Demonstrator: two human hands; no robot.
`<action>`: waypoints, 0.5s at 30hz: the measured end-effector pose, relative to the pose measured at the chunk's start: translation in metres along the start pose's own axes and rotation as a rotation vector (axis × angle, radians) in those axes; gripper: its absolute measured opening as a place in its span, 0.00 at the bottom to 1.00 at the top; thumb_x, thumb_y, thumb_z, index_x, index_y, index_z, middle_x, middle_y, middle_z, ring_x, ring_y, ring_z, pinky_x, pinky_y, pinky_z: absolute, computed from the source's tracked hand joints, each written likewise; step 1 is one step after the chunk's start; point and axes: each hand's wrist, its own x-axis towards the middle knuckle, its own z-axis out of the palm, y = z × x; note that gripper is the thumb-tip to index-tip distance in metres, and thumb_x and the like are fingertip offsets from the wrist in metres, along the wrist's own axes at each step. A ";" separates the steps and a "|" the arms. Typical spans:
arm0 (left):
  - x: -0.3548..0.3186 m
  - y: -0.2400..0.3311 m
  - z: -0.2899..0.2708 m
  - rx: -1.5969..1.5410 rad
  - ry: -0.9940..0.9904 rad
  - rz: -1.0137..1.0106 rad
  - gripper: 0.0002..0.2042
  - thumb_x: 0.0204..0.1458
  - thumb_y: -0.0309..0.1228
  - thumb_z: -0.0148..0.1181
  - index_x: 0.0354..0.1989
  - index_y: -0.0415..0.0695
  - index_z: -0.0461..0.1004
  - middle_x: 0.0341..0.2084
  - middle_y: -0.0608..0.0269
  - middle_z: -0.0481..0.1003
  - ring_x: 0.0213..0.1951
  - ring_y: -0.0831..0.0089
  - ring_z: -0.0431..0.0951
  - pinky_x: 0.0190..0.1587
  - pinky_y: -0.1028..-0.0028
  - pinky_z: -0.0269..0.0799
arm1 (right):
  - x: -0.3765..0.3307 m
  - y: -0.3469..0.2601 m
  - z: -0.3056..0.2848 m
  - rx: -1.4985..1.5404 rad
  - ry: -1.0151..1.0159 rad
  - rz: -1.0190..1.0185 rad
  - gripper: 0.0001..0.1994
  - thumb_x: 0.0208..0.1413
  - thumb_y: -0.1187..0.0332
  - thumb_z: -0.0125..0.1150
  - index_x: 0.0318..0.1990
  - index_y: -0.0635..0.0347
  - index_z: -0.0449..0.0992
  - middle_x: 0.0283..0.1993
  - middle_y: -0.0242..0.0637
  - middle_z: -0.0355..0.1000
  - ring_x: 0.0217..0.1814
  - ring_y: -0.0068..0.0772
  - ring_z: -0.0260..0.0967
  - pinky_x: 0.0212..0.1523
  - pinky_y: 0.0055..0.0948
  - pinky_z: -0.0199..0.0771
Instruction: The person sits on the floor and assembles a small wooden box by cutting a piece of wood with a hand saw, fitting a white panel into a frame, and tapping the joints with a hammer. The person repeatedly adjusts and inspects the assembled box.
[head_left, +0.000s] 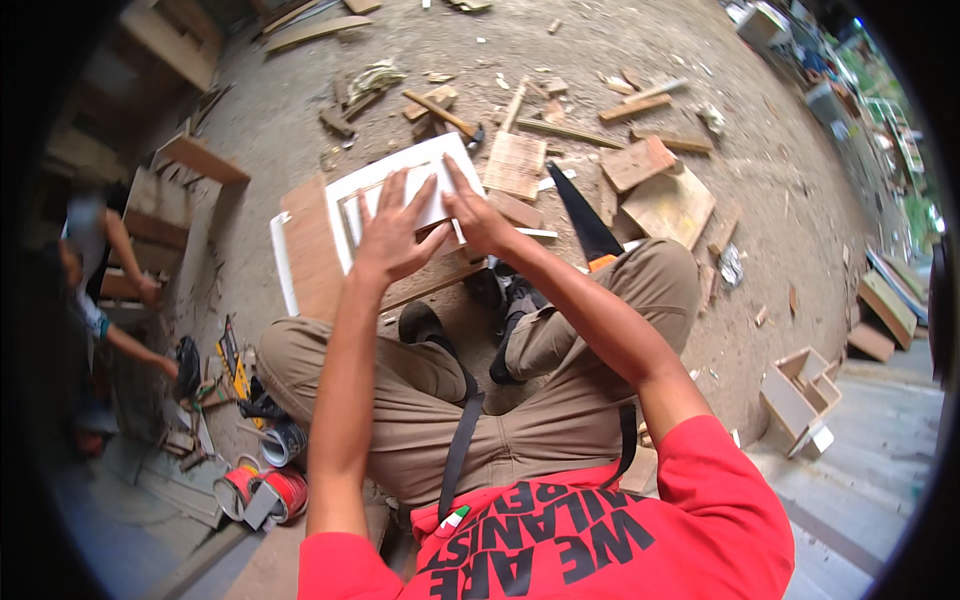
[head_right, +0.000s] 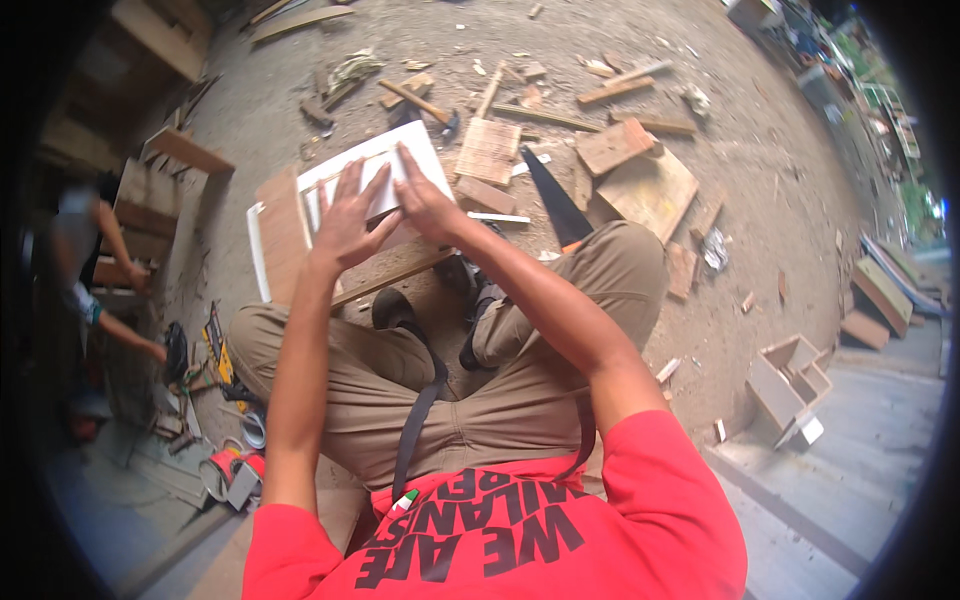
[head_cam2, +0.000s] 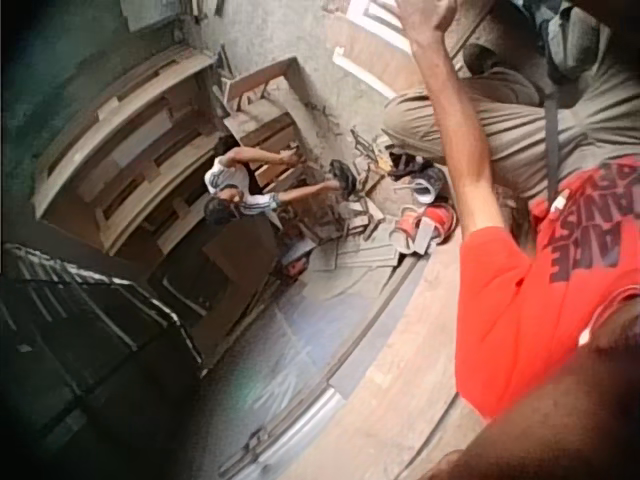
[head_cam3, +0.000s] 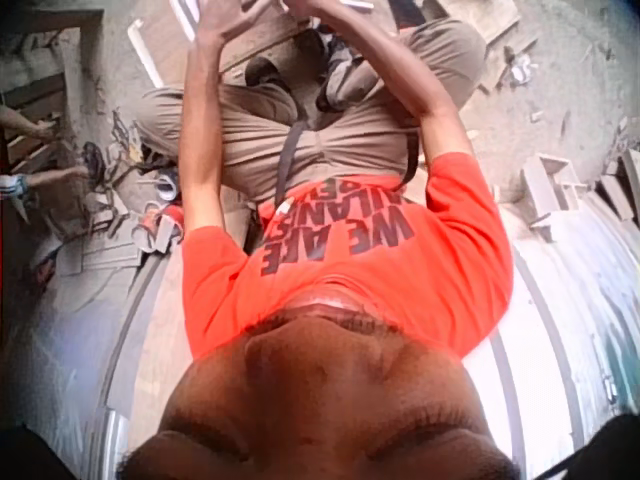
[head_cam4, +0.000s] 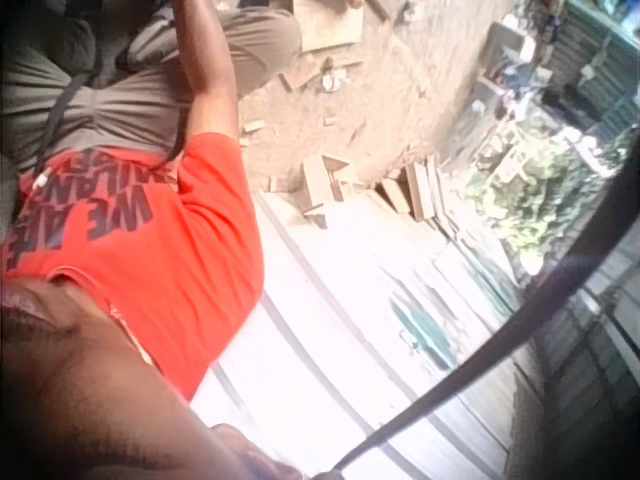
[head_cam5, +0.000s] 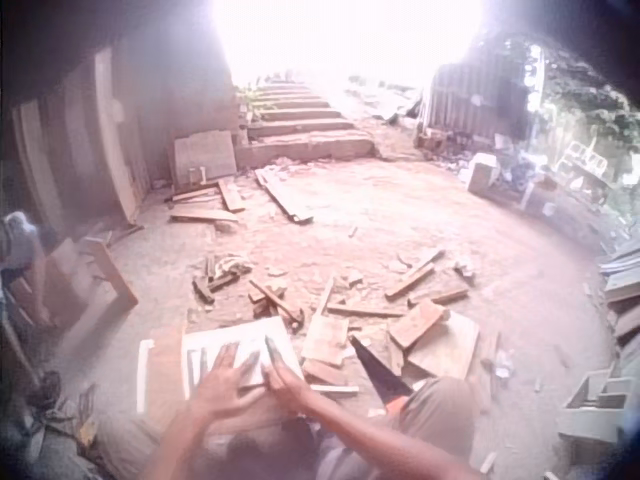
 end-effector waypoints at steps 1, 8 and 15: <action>0.001 -0.001 -0.003 0.001 -0.003 0.052 0.36 0.55 0.55 0.57 0.73 0.65 0.57 0.71 0.45 0.53 0.74 0.48 0.47 0.71 0.38 0.30 | -0.002 -0.003 -0.002 -0.028 0.009 -0.007 0.32 0.70 0.62 0.38 0.74 0.71 0.38 0.76 0.67 0.41 0.79 0.56 0.40 0.77 0.37 0.40; 0.000 -0.025 0.000 0.009 0.089 0.181 0.30 0.54 0.55 0.61 0.67 0.70 0.67 0.67 0.47 0.59 0.68 0.52 0.58 0.69 0.42 0.43 | -0.001 -0.006 -0.017 -0.063 -0.110 0.141 0.37 0.71 0.51 0.38 0.75 0.67 0.35 0.74 0.66 0.46 0.78 0.57 0.46 0.76 0.38 0.44; 0.000 -0.028 0.001 0.012 0.110 0.234 0.28 0.55 0.50 0.62 0.65 0.65 0.70 0.65 0.44 0.60 0.66 0.50 0.59 0.67 0.51 0.48 | -0.050 0.127 -0.165 -0.577 0.220 0.673 0.26 0.61 0.46 0.56 0.49 0.65 0.79 0.46 0.57 0.78 0.49 0.52 0.78 0.49 0.44 0.75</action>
